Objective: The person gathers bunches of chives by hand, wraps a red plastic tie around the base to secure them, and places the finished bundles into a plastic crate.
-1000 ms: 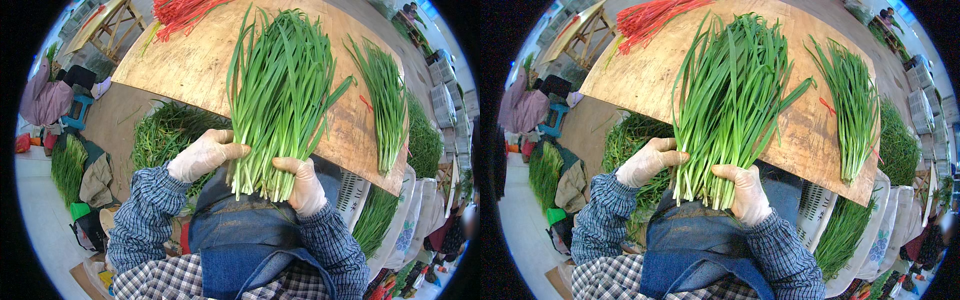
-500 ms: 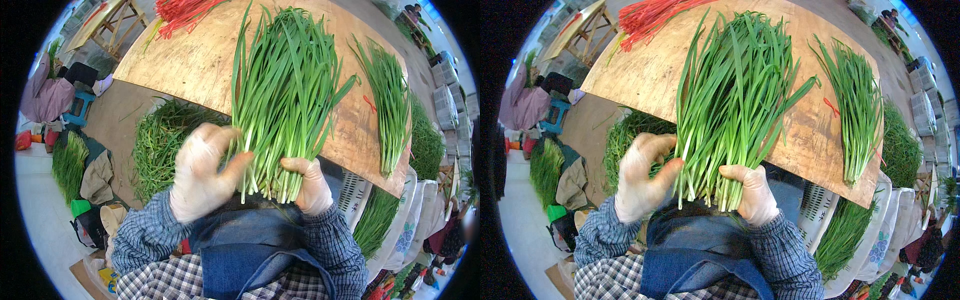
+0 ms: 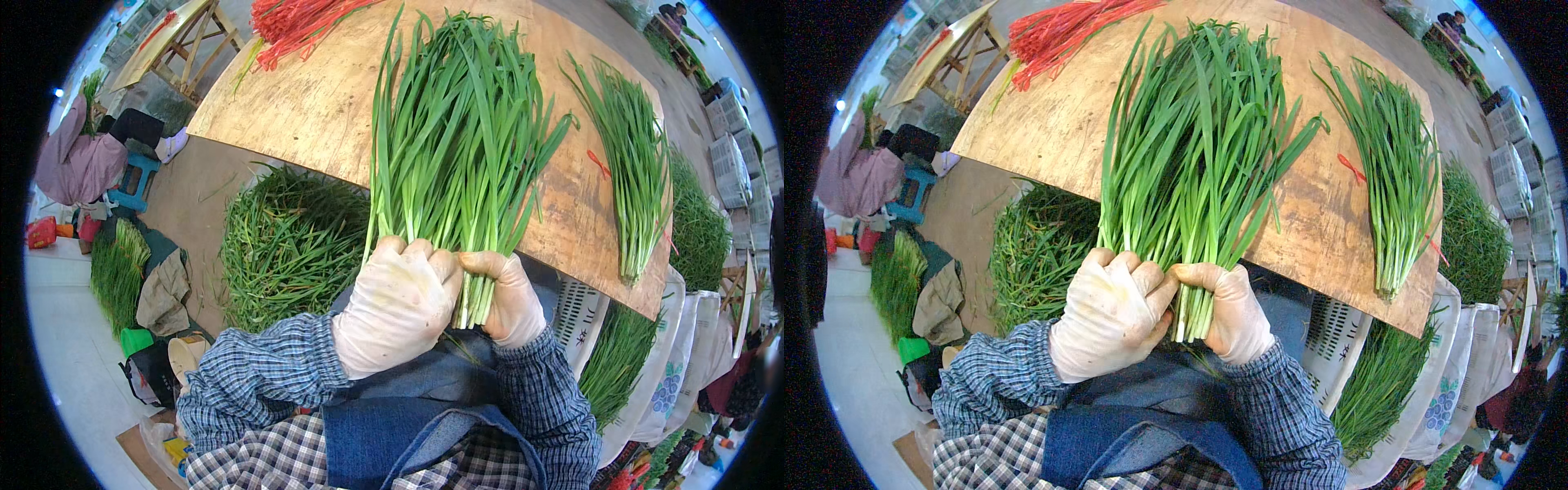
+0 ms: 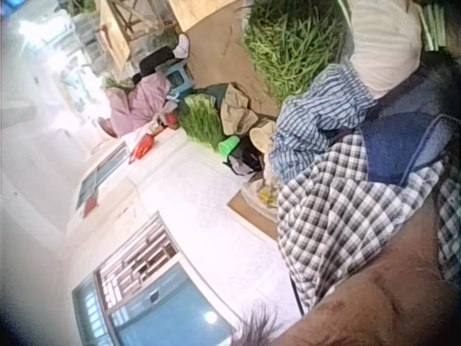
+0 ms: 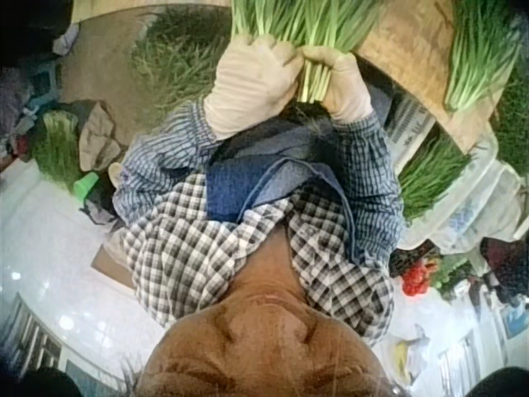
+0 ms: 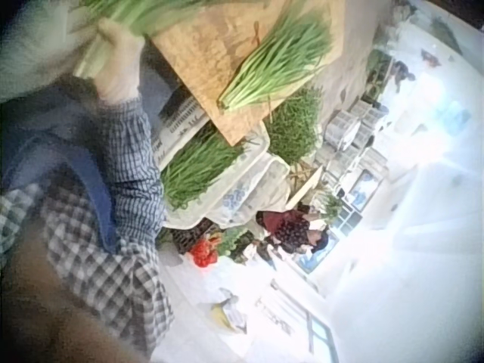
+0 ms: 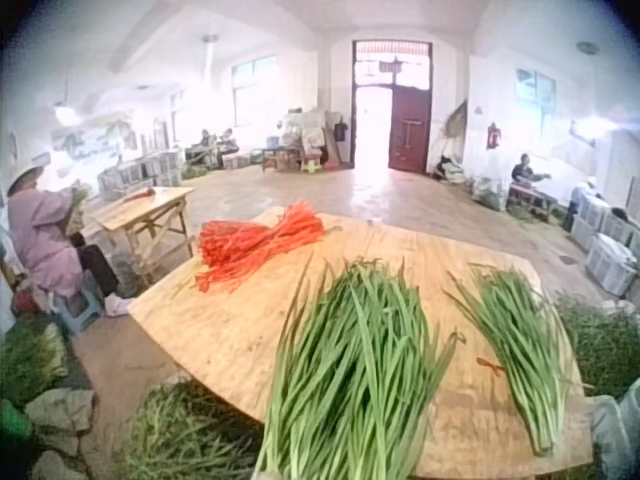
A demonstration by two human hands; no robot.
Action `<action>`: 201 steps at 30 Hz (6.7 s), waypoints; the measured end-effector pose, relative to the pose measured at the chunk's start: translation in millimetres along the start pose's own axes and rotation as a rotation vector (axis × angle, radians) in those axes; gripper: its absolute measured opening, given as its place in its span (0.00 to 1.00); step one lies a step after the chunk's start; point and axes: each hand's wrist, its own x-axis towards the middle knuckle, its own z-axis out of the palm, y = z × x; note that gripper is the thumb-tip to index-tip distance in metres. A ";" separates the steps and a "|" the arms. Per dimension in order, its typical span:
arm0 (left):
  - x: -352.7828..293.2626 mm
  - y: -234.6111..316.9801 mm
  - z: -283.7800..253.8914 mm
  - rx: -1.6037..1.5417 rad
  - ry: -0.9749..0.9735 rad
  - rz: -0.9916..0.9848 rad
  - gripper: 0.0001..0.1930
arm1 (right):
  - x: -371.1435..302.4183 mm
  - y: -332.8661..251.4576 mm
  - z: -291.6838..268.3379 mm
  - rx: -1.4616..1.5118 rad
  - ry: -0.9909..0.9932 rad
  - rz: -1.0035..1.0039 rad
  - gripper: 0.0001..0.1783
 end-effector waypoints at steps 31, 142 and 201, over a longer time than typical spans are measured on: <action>-1.2 -23.2 -6.1 -0.652 -0.118 -0.346 0.04 | -10.2 -6.5 3.8 0.002 -0.059 -0.013 0.15; -39.1 -109.8 9.6 -1.279 -0.421 -0.853 0.28 | -2.7 2.8 3.1 -0.093 0.079 -0.075 0.21; -73.0 -17.4 32.7 -0.506 -0.013 0.091 0.13 | -18.9 -71.0 29.4 -1.993 0.321 -0.030 0.27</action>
